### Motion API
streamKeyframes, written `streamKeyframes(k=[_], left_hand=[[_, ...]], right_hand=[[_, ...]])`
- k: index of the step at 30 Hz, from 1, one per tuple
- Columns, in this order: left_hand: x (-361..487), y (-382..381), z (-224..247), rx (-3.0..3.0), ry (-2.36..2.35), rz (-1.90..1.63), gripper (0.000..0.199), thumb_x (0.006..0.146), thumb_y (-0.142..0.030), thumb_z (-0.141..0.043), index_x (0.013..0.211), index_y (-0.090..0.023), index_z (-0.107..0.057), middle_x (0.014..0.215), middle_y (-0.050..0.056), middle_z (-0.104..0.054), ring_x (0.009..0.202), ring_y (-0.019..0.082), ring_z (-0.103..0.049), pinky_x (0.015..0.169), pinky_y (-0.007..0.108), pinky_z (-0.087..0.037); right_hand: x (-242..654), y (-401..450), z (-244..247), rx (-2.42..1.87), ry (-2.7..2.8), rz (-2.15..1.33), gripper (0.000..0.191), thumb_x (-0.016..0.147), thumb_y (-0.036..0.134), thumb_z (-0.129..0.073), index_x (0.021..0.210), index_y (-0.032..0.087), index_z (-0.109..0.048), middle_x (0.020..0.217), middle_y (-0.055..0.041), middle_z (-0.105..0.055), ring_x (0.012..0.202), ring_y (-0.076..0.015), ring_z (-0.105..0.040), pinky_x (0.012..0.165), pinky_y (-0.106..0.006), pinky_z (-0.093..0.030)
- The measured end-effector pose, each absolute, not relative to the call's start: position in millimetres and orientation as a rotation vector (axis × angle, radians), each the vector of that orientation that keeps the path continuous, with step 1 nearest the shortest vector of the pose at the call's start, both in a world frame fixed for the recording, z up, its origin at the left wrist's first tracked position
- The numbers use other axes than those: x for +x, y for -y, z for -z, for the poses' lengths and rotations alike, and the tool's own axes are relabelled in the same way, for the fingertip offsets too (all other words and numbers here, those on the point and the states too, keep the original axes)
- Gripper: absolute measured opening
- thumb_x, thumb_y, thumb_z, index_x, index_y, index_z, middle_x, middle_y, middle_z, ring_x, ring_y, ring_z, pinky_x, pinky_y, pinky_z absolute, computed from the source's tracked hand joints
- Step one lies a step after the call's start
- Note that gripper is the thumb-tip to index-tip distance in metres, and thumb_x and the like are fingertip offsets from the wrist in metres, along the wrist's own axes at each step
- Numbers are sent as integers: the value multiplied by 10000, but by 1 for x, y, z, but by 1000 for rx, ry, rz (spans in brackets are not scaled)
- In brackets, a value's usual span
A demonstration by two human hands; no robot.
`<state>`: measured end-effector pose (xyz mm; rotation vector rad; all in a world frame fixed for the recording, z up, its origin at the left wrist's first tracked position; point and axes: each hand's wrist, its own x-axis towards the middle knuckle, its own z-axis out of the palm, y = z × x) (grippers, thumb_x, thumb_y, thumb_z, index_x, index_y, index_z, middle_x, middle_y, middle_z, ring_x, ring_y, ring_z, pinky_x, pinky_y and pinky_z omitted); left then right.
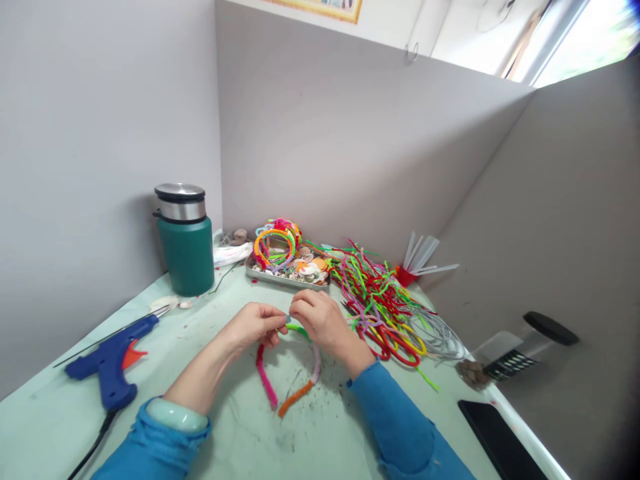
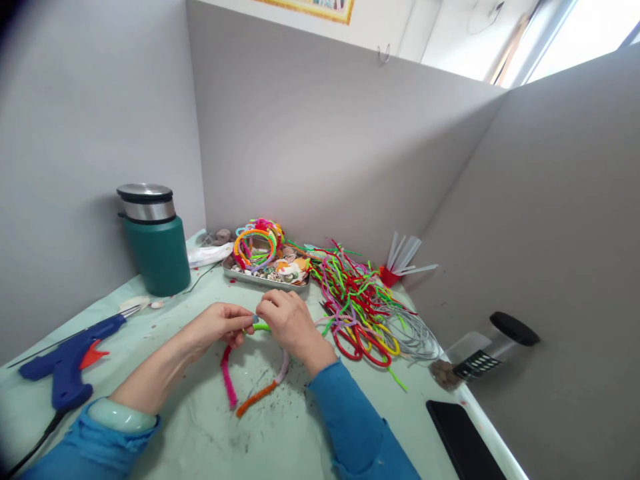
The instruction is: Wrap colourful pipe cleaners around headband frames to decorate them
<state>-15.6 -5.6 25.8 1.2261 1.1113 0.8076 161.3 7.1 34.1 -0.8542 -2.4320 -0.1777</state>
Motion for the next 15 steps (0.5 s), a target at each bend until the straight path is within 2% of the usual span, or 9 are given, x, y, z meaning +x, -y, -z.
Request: streamKeyframes(k=[4,8,11,15], left_hand=[[-15,5,-22,1260,-1119,-808,299,588,-403,-685,636,-114,-621,554,23,-614,425,93,-505,442,211,-371],[-14,5,-22,1271,-1111,-819,295,586,-396,-684,647,-115,-622,584,26,-623,434,94,-511,443,212,-365],[-14,5,-24,1280,-1128,-812,287,592,-390,-675,638,-114,-611,535,15,-606,419,95,-504,435,209,-357],[-14,4,-23,1294,-1137,-812,283,606,-385,-661,622,-110,-594,524,11,-596,411,89,-498,428,204,-351]], right_hand=[[157,-7,-29,-860,2435,165,118,882,202,-446,834,166,-548,848,-58,-576,785,-156,-493,711,-285,-318],[156,-7,-29,-855,2457,167,92,878,194,-453,849,164,-534,864,-60,-581,798,-160,-496,720,-291,-317],[158,-7,-31,-845,2460,168,81,876,204,-464,861,172,-537,875,-53,-586,819,-156,-504,733,-290,-311],[156,-7,-27,-848,2421,187,94,870,194,-466,820,167,-541,826,-50,-584,795,-158,-503,728,-296,-308]])
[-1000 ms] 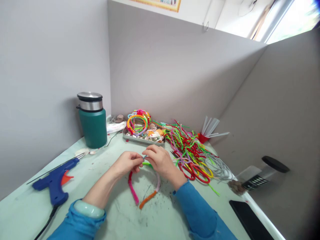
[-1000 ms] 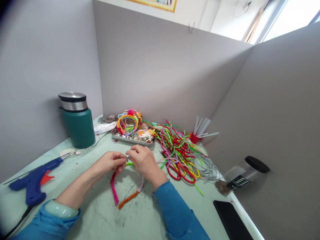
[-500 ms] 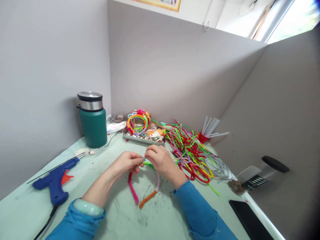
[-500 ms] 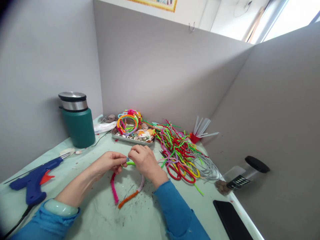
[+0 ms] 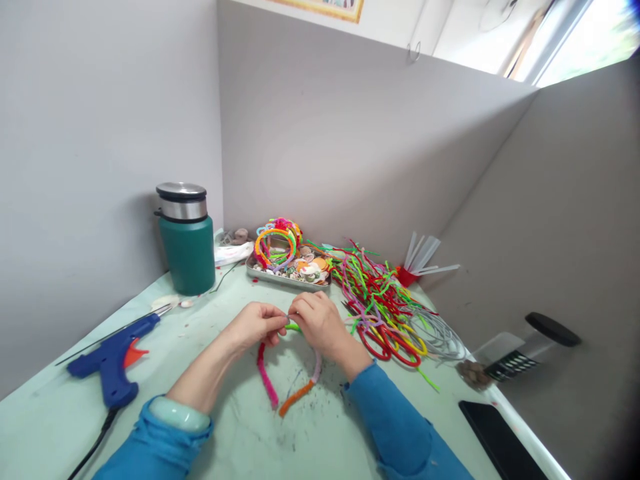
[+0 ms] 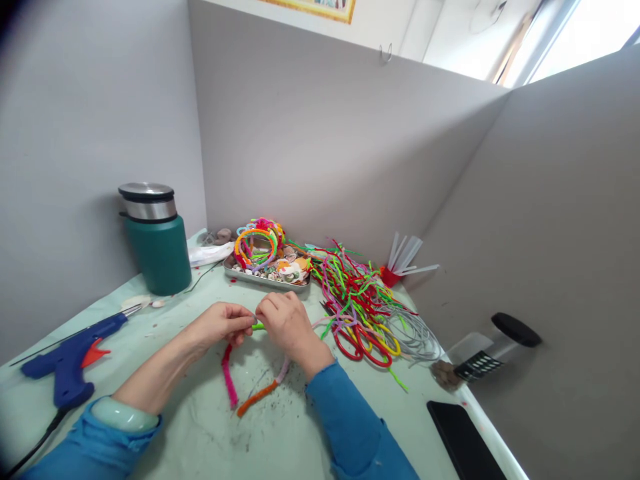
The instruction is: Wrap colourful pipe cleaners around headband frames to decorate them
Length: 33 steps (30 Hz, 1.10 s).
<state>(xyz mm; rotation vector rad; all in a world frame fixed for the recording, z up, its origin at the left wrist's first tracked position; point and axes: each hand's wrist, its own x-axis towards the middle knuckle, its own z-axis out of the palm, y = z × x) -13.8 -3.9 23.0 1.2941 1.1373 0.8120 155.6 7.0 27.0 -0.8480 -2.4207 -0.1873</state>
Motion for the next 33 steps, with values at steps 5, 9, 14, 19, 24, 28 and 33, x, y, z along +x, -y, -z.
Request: streamKeyframes(k=[5,9,14,19,24,28,33], left_hand=[[-13,3,-19,1231,-1104,-851,294,593,-376,-681,643,-104,-581,579,14,-600,424,82,-499,447,212,-382],[-14,3,-21,1137,-1076,-916,312,587,-366,-702,717,-108,-581,632,20,-608,453,86,-514,473,225,-417],[-16,4,-23,1100,-1088,-967,315,594,-362,-711,725,-109,-576,625,19,-599,452,87,-513,460,223,-418],[-15,2,-19,1070,-1089,-1017,305,592,-357,-711,712,-111,-577,618,17,-603,438,85,-513,447,214,-408],[-12,1,-18,1047,-1135,-1033,287,582,-339,-709,692,-105,-584,615,25,-617,410,83,-506,428,211,-395],[-13,1,-18,1046,-1125,-1033,278,589,-334,-703,695,-98,-602,636,41,-632,409,82,-506,429,211,-395],[-13,1,-17,1034,-1094,-1046,288,593,-340,-707,716,-91,-629,692,56,-644,420,77,-509,436,210,-403]], right_hand=[[146,-6,-18,-916,2320,193,92,850,164,-463,794,157,-536,777,-54,-571,744,-171,-491,688,-304,-321],[145,-3,-20,-964,2231,27,74,849,178,-474,877,172,-542,856,-53,-586,766,-166,-513,685,-286,-355],[148,-3,-23,-988,2160,-85,94,839,171,-491,910,190,-549,879,-46,-577,783,-161,-525,688,-266,-378],[144,-3,-17,-986,2134,-98,93,848,179,-474,824,184,-564,803,-37,-567,733,-151,-519,654,-251,-383],[140,-2,-13,-989,2135,-90,125,857,170,-452,839,180,-575,805,-39,-575,737,-148,-522,652,-246,-387],[140,-1,-13,-982,2135,-35,146,868,184,-435,836,179,-578,800,-42,-583,732,-150,-524,650,-254,-384],[140,-2,-12,-980,2128,2,154,870,183,-432,837,177,-582,807,-48,-587,740,-157,-530,660,-263,-385]])
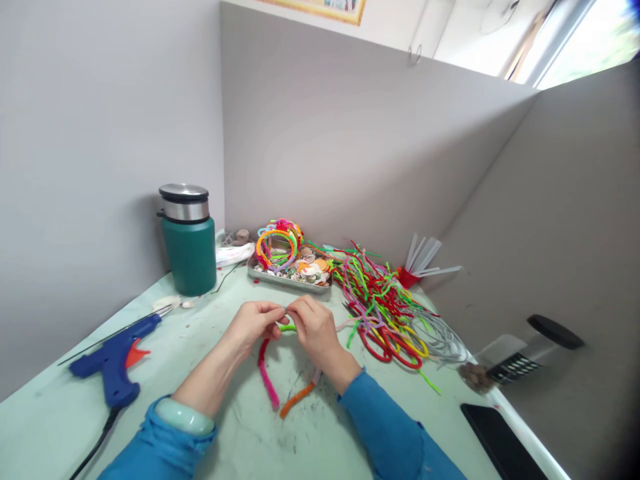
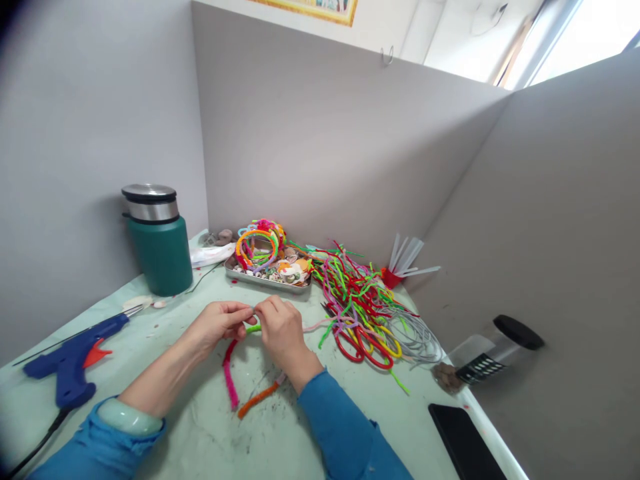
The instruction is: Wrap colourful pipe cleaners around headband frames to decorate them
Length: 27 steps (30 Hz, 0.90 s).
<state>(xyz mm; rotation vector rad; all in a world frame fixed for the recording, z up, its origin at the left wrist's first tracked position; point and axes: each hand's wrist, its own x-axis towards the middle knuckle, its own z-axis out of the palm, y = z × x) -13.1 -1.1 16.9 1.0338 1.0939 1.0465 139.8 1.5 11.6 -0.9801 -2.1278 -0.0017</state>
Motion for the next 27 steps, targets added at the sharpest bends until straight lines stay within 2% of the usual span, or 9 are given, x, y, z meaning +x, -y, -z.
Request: streamKeyframes(k=[10,14,16,18,21,27], left_hand=[[-13,0,-19,957,-1061,-1075,308,595,-357,-713,749,-103,-630,696,42,-641,413,77,-512,435,215,-404],[-14,1,-21,911,-1074,-1082,310,593,-353,-712,773,-117,-624,695,36,-643,420,87,-524,439,224,-413],[-14,2,-21,910,-1074,-1084,304,590,-349,-715,762,-116,-623,697,33,-641,419,82,-521,440,223,-416],[-14,3,-22,914,-1064,-1085,298,590,-349,-717,742,-112,-621,690,29,-635,422,77,-517,440,220,-416],[-14,3,-21,924,-1039,-1076,300,598,-360,-716,733,-111,-617,690,26,-632,425,70,-509,436,215,-412],[-14,2,-19,923,-1003,-1094,282,612,-344,-716,748,-126,-597,697,14,-622,444,65,-508,446,213,-424]], right_hand=[[143,-1,-16,-892,2064,-236,173,858,163,-439,905,201,-601,878,-47,-587,806,-152,-547,713,-260,-416],[142,-2,-17,-921,1907,-378,159,805,180,-514,954,188,-571,864,-31,-585,671,-123,-531,630,-243,-423],[142,-3,-17,-943,1873,-401,128,791,197,-533,910,181,-577,817,-20,-579,631,-116,-512,597,-238,-412],[142,-3,-18,-937,1891,-402,77,799,198,-521,835,177,-586,783,-18,-570,657,-122,-514,607,-239,-404],[142,-1,-19,-925,1921,-396,99,820,190,-489,779,174,-578,757,-24,-561,706,-137,-522,635,-248,-401],[143,-2,-19,-928,1921,-477,77,815,204,-496,795,173,-564,753,-19,-555,682,-131,-514,621,-241,-404]])
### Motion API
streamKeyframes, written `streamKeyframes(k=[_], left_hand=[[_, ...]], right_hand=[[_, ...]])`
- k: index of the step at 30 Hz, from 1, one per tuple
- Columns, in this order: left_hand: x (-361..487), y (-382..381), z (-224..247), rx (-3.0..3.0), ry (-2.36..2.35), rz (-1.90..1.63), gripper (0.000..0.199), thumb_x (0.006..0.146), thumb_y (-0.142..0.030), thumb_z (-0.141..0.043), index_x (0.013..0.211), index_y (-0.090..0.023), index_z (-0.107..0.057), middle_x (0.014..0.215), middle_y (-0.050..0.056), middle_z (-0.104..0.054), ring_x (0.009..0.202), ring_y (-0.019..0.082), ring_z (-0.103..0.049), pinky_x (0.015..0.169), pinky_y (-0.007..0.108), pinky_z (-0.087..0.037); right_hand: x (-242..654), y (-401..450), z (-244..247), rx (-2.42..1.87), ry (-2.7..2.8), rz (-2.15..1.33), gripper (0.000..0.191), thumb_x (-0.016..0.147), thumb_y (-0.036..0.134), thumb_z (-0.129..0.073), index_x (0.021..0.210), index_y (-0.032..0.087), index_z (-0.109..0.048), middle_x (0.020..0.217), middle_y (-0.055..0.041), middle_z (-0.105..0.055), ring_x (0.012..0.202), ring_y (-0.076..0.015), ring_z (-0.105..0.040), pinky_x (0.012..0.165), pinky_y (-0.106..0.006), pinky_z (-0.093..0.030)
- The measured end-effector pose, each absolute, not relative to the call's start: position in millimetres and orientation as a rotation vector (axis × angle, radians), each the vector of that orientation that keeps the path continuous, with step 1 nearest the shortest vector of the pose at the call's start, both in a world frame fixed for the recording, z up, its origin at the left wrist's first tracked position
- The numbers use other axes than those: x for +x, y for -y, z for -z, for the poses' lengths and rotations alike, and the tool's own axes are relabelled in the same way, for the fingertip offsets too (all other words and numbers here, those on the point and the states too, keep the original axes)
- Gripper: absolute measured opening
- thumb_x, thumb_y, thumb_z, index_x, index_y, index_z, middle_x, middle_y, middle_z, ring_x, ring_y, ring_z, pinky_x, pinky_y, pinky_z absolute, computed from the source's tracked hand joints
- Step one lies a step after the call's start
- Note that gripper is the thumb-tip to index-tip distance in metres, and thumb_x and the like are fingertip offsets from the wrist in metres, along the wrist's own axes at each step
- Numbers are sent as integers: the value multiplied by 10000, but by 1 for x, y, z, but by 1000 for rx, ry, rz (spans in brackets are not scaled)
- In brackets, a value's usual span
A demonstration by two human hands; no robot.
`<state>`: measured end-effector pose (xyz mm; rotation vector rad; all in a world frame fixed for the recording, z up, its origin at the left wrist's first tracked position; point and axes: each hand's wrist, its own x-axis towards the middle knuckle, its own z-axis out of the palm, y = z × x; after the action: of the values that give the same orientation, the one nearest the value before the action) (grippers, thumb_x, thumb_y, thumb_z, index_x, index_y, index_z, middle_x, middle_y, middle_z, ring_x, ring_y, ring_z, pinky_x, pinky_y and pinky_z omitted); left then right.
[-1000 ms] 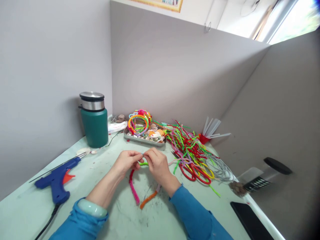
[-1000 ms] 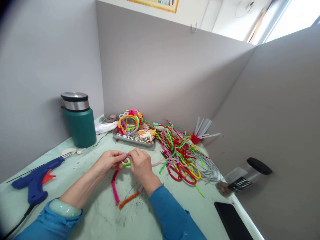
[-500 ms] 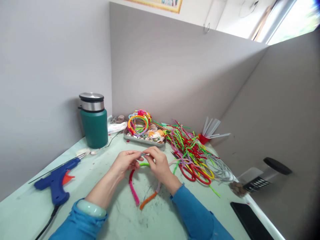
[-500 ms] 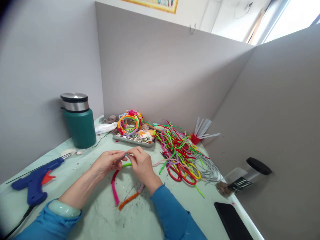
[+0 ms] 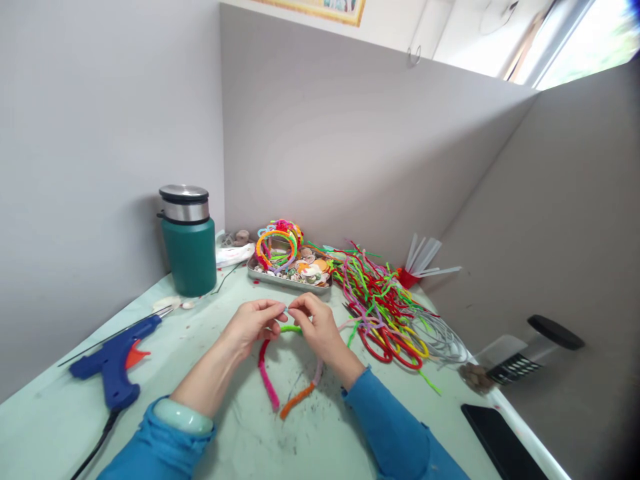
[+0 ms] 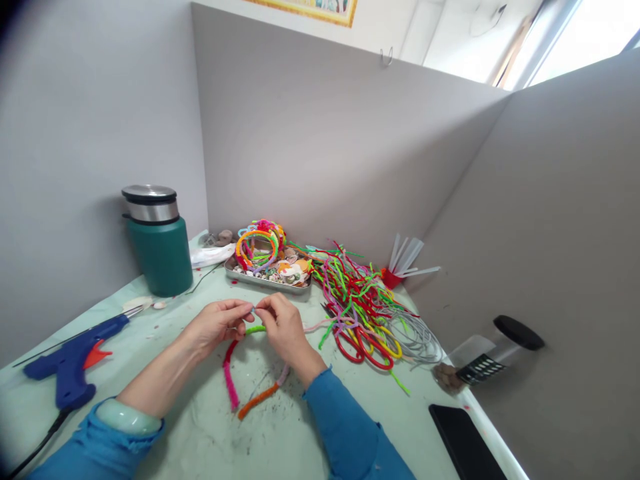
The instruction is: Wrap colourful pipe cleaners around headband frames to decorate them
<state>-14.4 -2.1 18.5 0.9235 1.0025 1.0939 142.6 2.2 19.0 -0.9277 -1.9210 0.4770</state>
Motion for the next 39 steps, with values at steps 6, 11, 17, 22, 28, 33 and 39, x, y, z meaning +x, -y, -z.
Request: streamKeyframes(k=[6,11,17,22,28,33,39], left_hand=[[-14,2,-18,949,-979,-1075,251,632,-336,-698,700,-122,-586,634,-6,-592,428,55,-491,448,202,-412],[-13,4,-23,1009,-978,-1039,258,633,-350,-687,654,-124,-566,576,-23,-559,403,46,-471,443,189,-381],[-17,10,-30,1169,-896,-890,245,645,-350,-677,650,-123,-587,555,-13,-563,424,58,-477,454,187,-365],[-19,15,-32,1255,-846,-702,242,639,-357,-684,636,-129,-602,553,16,-609,412,81,-509,429,191,-344],[-14,3,-21,915,-998,-997,309,580,-374,-731,750,-139,-625,666,-4,-616,415,56,-497,441,197,-390],[-14,-1,-15,890,-1015,-1055,330,576,-412,-723,712,-130,-621,589,-27,-569,364,37,-438,386,185,-337],[-13,5,-23,970,-978,-1022,318,574,-384,-726,735,-121,-649,685,18,-625,432,64,-493,429,209,-385]], right_hand=[[141,-4,-16,-925,1829,-710,105,805,247,-511,765,173,-574,730,-5,-554,639,-116,-510,595,-231,-409],[141,-5,-21,-914,1657,-1093,97,742,256,-577,740,159,-584,637,19,-551,573,-103,-501,550,-217,-404],[154,-7,-30,-838,1636,-1391,134,661,256,-666,697,147,-598,626,30,-554,553,-83,-477,558,-210,-387],[166,-7,-35,-812,1819,-1489,178,626,270,-703,717,144,-618,611,32,-552,552,-86,-474,543,-207,-377],[155,-11,-28,-943,1683,-1086,120,728,275,-597,726,155,-603,642,15,-553,561,-99,-494,540,-215,-403],[146,-10,-17,-979,1764,-748,132,761,283,-567,810,171,-617,723,-13,-594,620,-121,-520,578,-235,-425],[145,-5,-18,-952,1868,-444,114,797,234,-532,825,177,-627,771,-31,-599,674,-134,-535,615,-246,-418]])
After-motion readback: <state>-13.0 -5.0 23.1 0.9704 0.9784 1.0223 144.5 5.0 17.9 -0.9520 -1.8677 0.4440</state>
